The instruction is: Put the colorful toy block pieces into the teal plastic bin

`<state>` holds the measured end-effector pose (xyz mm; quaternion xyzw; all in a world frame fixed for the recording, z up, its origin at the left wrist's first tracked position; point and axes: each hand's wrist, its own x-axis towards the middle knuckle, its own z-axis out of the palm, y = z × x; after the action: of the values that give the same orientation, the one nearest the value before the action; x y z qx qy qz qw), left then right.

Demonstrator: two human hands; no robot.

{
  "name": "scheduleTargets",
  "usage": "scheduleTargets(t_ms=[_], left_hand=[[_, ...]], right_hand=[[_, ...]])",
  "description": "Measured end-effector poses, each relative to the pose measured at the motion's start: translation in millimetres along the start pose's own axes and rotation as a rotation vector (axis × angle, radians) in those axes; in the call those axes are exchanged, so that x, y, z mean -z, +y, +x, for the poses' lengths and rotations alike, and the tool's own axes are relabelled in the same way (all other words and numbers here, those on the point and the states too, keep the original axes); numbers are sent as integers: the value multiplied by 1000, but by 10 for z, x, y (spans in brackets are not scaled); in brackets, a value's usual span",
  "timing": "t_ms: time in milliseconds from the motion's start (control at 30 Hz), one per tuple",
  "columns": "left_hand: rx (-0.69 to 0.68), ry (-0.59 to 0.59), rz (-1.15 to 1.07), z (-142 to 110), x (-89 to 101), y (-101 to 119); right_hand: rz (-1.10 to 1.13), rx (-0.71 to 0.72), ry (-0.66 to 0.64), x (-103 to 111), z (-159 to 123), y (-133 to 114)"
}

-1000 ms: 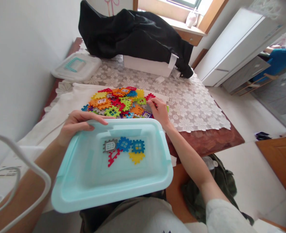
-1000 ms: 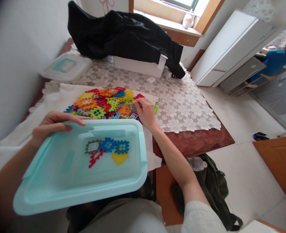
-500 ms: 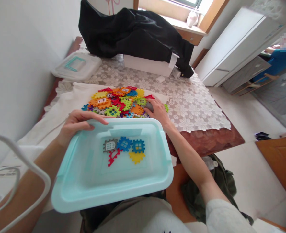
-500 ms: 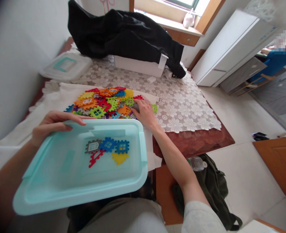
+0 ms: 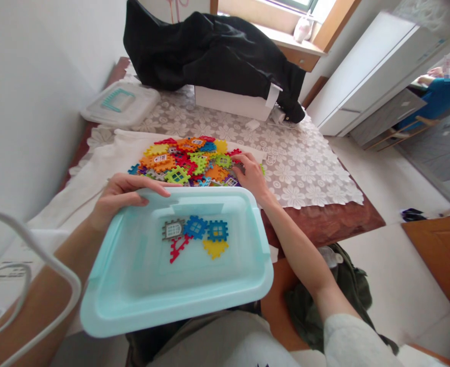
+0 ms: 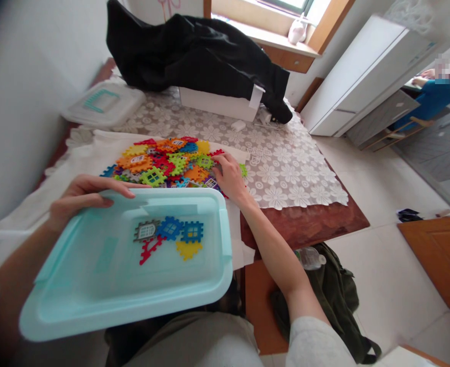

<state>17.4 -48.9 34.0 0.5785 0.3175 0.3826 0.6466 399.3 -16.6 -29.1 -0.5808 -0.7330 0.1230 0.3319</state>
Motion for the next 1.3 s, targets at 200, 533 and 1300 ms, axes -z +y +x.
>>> scheduleTargets(t_ms=[200,533,1300], left_hand=[[-11,5,5,-32,-15,17],[1,-7,-8,-22,-13,27],[-14,-7,11,-27,-28,21]], right_hand=[[-225,-60,-18,44,-83,-133],[-60,15,-68,21,-30,6],[-192,-41,-120,107,-52,1]])
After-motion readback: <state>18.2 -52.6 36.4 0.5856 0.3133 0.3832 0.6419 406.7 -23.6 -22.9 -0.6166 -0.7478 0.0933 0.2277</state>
